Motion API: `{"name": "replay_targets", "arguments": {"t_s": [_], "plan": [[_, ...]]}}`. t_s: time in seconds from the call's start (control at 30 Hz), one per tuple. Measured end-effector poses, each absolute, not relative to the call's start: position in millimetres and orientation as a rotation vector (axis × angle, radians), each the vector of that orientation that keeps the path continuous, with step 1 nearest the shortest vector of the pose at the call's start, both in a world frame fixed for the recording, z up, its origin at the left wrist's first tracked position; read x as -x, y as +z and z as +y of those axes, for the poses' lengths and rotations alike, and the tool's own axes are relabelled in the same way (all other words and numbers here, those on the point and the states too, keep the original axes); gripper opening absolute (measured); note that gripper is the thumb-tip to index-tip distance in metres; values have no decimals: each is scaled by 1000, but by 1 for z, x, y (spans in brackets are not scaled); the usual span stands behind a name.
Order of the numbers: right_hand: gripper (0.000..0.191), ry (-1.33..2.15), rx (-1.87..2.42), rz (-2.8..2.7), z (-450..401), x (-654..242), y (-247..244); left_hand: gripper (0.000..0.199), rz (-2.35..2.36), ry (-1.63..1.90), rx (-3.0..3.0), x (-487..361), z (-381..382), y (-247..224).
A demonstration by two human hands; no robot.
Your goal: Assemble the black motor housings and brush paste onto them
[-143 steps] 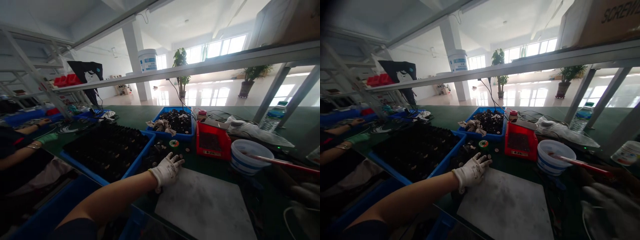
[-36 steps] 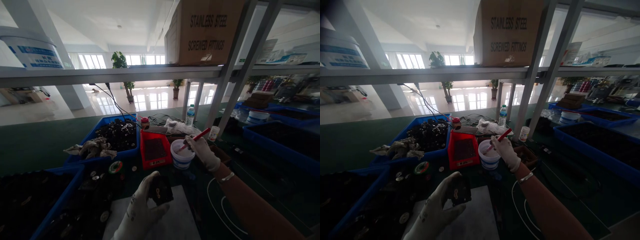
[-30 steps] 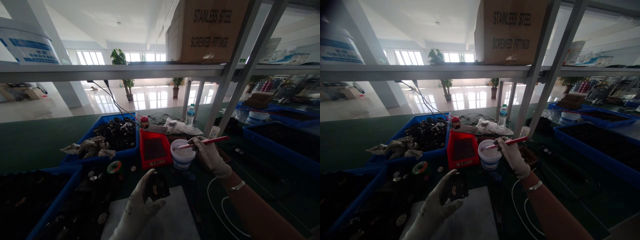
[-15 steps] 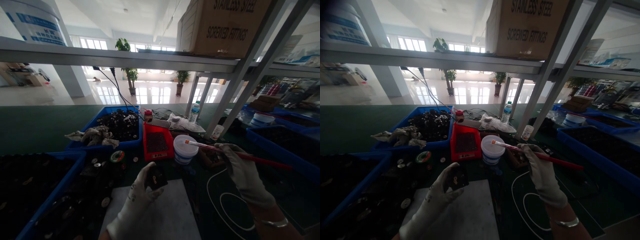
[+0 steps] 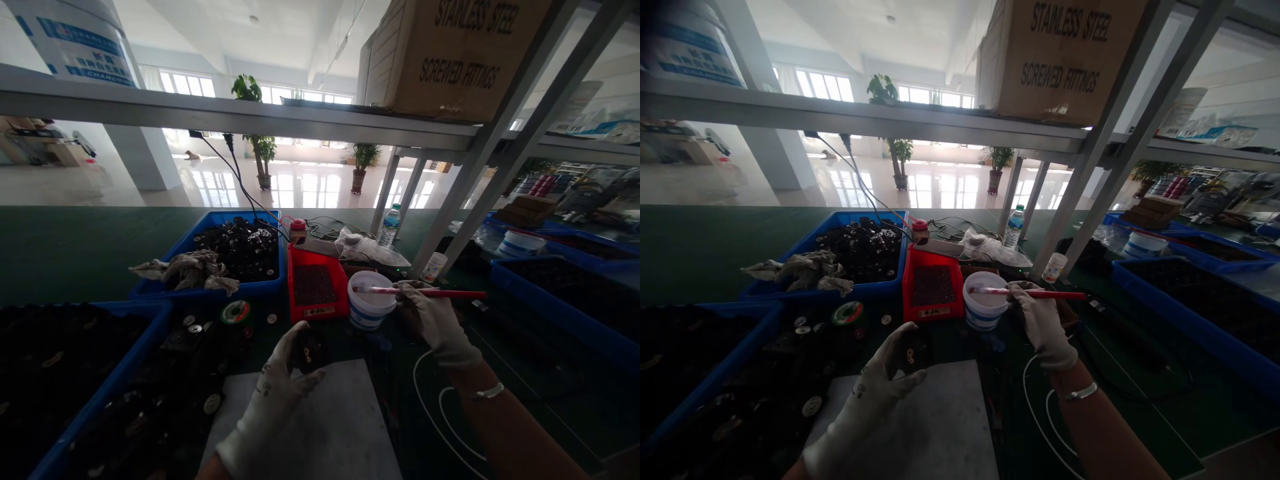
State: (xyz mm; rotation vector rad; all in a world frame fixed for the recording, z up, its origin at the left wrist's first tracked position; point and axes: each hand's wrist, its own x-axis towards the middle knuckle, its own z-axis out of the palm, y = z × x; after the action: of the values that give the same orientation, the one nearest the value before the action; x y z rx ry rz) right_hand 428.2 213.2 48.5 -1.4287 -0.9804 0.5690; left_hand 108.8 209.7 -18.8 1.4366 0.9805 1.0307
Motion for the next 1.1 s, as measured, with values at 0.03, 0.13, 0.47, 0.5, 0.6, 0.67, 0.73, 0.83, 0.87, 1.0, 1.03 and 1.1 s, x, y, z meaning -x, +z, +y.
{"name": "replay_targets", "arguments": {"t_s": [0.03, 0.13, 0.47, 0.5, 0.6, 0.67, 0.73, 0.83, 0.87, 1.0, 1.03, 1.1], "plan": [[23, 567, 1409, -954, 209, -431, 47, 80, 967, 1031, -1433, -109, 209, -18], [34, 562, 1346, -852, 193, -438, 45, 81, 952, 1013, -1429, -111, 208, -18], [28, 614, 1251, -993, 93, -390, 85, 81, 936, 1025, -1496, -109, 202, -12], [24, 610, 1245, -1122, 85, -381, 87, 80, 935, 1034, -1524, -109, 202, -12], [14, 519, 1232, -1391, 70, -357, 87, 76, 932, 1074, -1623, -109, 201, -14], [7, 439, 1216, -1477, 68, -344, 84, 75, 934, 1095, -1672, -110, 200, -16], [11, 385, 1193, -1554, 69, -336, 81, 75, 938, 1118, -1700, -110, 200, -19], [25, 327, 1154, -1637, 74, -332, 78, 75, 943, 1156, -1756, -110, 199, -24], [28, 315, 1141, -1669, 75, -332, 78, 75, 942, 1172, -1775, -110, 199, -25], [32, 315, 1093, -1776, 81, -334, 78, 72, 917, 1246, -1868, -111, 198, -28], [31, 306, 1090, -1772, 82, -334, 78, 71, 908, 1262, -1890, -112, 198, -29], [30, 285, 1076, -1780, 85, -333, 79, 70, 889, 1289, -1928, -113, 199, -29]]}}
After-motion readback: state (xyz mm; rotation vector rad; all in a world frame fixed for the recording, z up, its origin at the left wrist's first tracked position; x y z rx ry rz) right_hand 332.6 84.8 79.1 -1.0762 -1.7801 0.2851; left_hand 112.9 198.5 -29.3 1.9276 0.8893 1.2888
